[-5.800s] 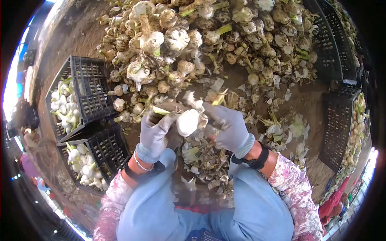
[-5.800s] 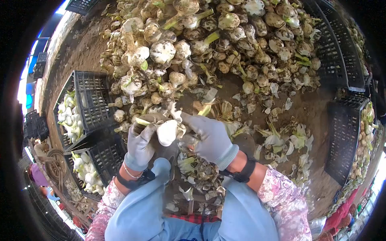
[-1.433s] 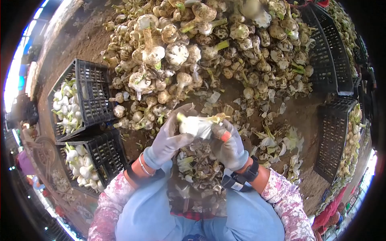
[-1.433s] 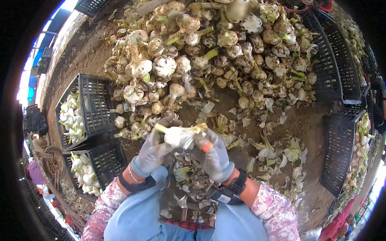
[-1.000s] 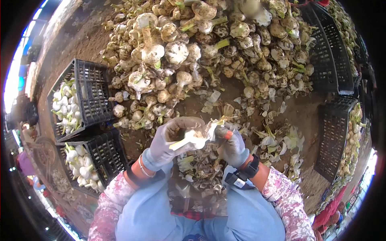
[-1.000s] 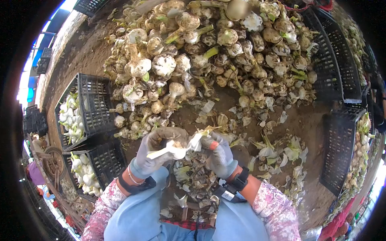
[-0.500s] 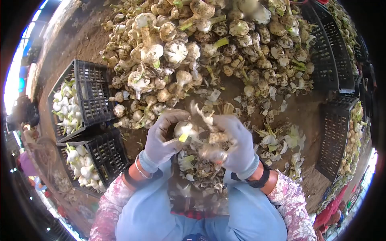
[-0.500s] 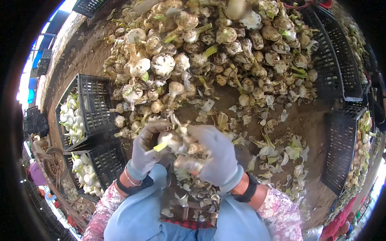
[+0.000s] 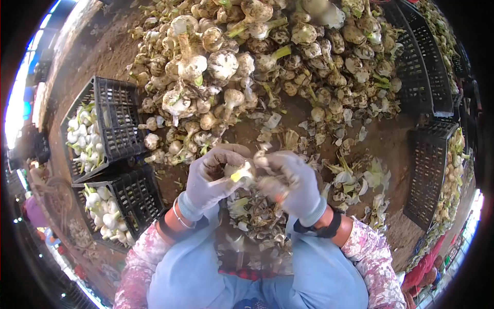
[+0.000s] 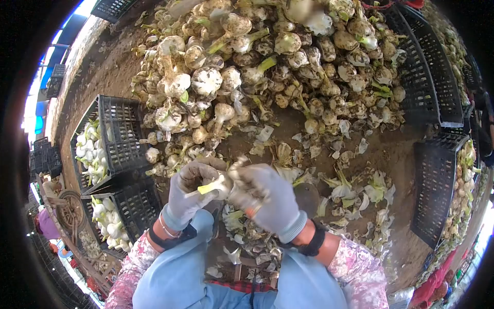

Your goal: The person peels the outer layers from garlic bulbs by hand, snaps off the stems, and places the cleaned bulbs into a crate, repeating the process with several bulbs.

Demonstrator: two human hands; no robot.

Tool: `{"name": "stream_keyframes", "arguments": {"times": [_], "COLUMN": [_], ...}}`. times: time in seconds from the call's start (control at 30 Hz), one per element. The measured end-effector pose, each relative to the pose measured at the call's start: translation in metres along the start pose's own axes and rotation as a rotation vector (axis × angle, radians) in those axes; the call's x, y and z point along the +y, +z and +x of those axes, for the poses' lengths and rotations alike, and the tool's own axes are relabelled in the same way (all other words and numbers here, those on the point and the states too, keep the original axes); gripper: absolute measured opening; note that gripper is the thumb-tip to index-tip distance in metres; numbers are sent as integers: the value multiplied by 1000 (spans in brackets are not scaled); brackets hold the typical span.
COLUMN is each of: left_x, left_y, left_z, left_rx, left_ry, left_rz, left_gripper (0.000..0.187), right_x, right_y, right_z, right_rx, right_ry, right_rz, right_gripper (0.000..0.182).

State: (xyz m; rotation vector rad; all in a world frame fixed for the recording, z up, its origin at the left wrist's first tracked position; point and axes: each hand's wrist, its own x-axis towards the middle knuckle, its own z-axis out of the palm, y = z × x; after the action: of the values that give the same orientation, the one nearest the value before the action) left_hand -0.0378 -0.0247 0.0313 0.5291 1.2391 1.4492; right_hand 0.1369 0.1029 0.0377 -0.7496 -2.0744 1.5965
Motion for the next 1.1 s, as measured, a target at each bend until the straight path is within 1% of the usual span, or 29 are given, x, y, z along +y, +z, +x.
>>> {"name": "stream_keyframes", "arguments": {"times": [0.1,0.13,0.2,0.23,0.3,0.33,0.4,0.43,0.5,0.53,0.63,0.67,0.73,0.77,0.8,0.83,0.87,0.9,0.93,0.97,1.0,1.03,1.1], "left_x": [2,2,1,-2,-6,-6,-4,-3,1,3,8,8,6,9,15,18,14,12,11,9,4,3,3], "left_y": [3,2,2,3,4,3,1,2,2,3,5,4,0,-2,-3,-4,-4,-2,0,2,-2,-3,-4], "left_z": [-1,-2,-1,0,2,2,3,2,2,2,2,2,2,2,0,0,-2,-2,-1,0,2,1,-1], "left_rx": [38,22,-8,-19,-36,-30,-19,-14,-5,-8,-17,-61,-152,-141,-129,-116,-38,-11,15,43,20,-5,-63], "left_ry": [14,1,-25,3,59,48,27,13,-13,0,41,27,-7,-8,-8,-5,40,69,99,132,202,197,189], "left_rz": [117,113,102,172,312,277,206,108,-86,-107,-170,-262,-444,-428,-412,-395,-226,-89,46,180,284,331,426], "left_gripper": [40,39,38,37,35,33,28,26,22,21,17,17,15,14,13,12,14,15,16,17,21,21,22], "right_x": [-8,0,-2,-3,-1,0,5,7,9,11,27,33,55,62,64,59,51,41,26,12,0,-7,-3], "right_y": [-1,-1,-7,-9,-6,-3,3,5,4,3,2,3,-1,-6,-14,-15,-14,-13,-8,-4,0,3,5], "right_z": [5,5,6,7,7,7,4,3,3,2,-5,-9,-14,-14,-10,-8,-8,-10,-9,-5,-1,1,4], "right_rx": [-84,-103,-152,-178,-153,-141,-69,-33,10,31,39,34,145,202,157,52,-51,-150,-170,-118,-78,-34,-55], "right_ry": [-201,-274,-294,-302,-240,-210,-106,-56,357,564,619,605,691,734,792,641,489,337,277,73,46,18,-51], "right_rz": [-223,-248,-292,-315,-270,-245,-87,-8,183,278,442,465,558,604,475,283,92,-96,-143,-143,-132,-119,-185], "right_gripper": [35,39,36,35,31,29,24,22,17,16,22,23,26,27,37,40,43,46,55,57,51,45,39]}}
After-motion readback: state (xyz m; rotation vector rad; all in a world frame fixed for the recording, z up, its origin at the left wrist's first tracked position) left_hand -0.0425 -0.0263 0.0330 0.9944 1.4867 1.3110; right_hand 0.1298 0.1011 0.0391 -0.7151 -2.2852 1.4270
